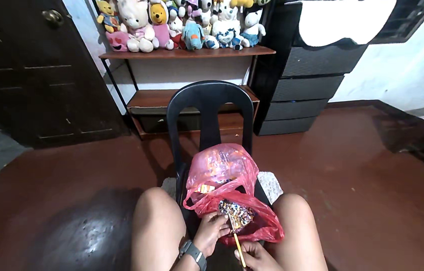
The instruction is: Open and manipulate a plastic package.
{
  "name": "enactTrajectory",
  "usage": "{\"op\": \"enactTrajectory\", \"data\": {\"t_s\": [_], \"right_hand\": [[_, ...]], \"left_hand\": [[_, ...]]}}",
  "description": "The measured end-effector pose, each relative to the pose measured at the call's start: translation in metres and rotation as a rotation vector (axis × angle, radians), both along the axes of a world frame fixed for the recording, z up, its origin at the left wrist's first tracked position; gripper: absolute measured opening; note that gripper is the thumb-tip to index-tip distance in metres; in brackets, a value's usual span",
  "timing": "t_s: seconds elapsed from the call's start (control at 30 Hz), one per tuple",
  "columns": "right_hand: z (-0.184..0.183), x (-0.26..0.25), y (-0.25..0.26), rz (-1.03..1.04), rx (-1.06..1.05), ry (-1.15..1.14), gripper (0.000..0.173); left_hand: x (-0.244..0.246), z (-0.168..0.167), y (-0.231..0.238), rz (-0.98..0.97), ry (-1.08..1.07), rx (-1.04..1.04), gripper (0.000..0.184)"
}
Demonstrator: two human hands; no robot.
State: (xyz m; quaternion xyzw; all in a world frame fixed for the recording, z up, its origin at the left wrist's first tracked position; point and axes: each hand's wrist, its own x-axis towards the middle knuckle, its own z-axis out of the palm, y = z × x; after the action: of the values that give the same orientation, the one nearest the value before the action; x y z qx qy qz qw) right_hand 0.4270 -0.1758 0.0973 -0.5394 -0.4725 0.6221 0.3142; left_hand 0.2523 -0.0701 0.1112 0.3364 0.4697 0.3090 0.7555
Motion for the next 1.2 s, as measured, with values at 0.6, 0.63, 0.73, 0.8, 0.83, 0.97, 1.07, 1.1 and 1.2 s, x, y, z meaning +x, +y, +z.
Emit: {"op": "enactTrajectory", "data": {"t_s": [0.6,0.63,0.73,0.8,0.83,0.97,1.07,1.1,1.2], "right_hand": [[0.0009,-0.0002,-0.0013,0.013,0.028,-0.038,0.028],[0.0001,-0.0002,-0.0014,0.014,0.031,-0.046,0.028],[-0.0017,0.0006,-0.0006,0.015,0.05,-0.049,0.029],[-0.0016,0.0005,-0.0005,-0.007,0.034,-0.036,0.029],[-0.0018,0.0008,-0.0004,-0.019,0.019,-0.03,0.029],[-0.0032,0.0019,-0.0002,-0.035,0.009,0.002,0.03],[-0.0033,0.0022,-0.0008,-0.029,0.007,0.011,0.03],[-0.0025,0.0025,-0.0006,-0.024,0.006,0.009,0.03],[-0.0019,0.0036,-0.0001,-0.013,0.013,0.006,0.029]], "left_hand": [[0.0009,0.001,-0.0001,-0.001,0.004,-0.011,0.019],[0.0005,-0.0003,-0.0002,-0.004,0.006,-0.007,0.019],[0.0001,-0.0005,0.0007,0.008,0.001,-0.022,0.018],[0.0004,0.0015,0.0003,0.027,0.005,-0.044,0.02],[0.0007,0.0031,0.0002,0.034,0.01,-0.059,0.022],[0.0002,0.0036,0.0006,0.048,0.013,-0.072,0.021],[-0.0001,0.0027,0.0004,0.055,0.003,-0.05,0.018],[-0.0001,0.003,0.0004,0.054,0.001,-0.048,0.018],[-0.0003,0.0032,0.0002,0.053,-0.004,-0.044,0.017]]}}
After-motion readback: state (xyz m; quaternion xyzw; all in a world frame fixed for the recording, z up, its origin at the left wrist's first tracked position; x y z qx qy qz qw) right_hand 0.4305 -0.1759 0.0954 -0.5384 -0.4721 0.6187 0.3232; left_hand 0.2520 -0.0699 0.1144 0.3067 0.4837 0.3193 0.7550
